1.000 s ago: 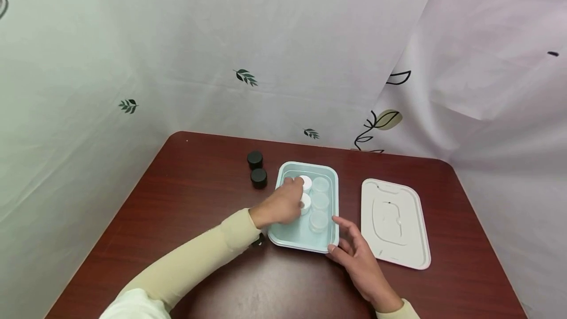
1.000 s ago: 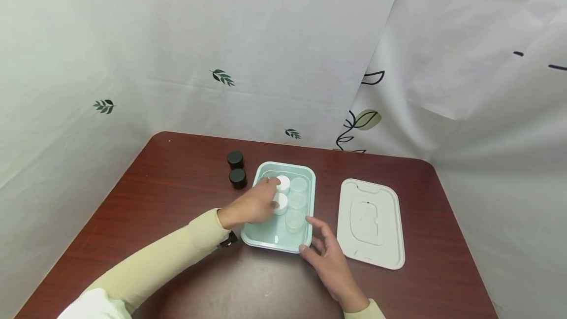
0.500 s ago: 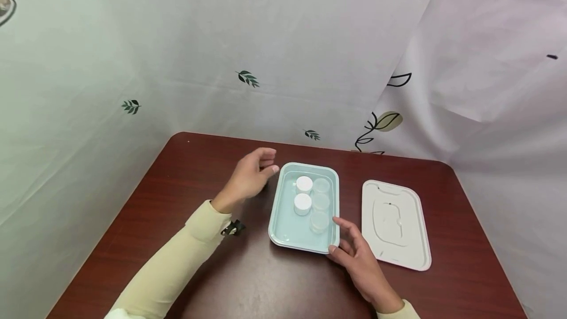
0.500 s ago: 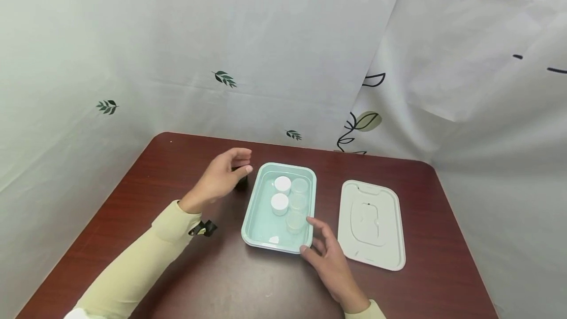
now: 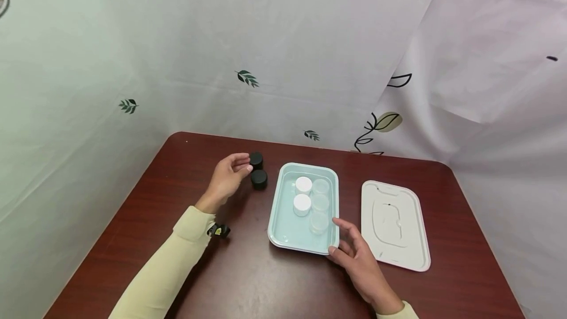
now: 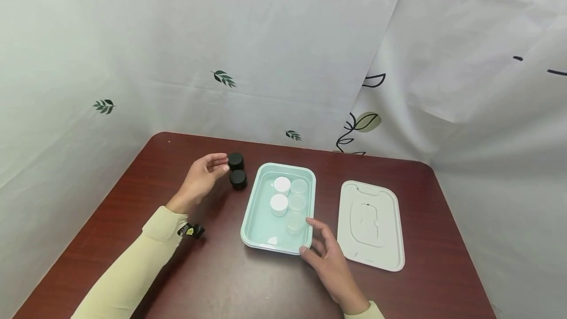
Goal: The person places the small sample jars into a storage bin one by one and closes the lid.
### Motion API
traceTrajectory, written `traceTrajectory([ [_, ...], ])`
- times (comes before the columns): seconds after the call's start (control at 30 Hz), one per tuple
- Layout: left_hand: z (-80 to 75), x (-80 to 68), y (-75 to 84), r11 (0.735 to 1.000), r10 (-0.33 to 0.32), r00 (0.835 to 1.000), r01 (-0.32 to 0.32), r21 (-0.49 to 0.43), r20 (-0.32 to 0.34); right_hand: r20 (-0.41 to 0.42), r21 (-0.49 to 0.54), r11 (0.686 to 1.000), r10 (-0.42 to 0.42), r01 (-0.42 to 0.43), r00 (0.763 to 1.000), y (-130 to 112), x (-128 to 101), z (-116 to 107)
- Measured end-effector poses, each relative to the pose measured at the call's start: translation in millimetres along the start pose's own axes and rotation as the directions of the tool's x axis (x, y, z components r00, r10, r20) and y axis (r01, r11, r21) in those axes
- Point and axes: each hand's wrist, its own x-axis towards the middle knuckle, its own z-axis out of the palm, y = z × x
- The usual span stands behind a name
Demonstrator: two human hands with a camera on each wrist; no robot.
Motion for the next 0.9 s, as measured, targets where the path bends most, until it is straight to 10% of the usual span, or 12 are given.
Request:
traceTrajectory([
  [0.9, 24.3, 5.2, -39.8, 0.987, -0.159, 0.984, 0.157, 0.031, 0.079, -0.006, 0.009, 1.0, 0.002, -0.002, 1.0, 1, 0, 0],
])
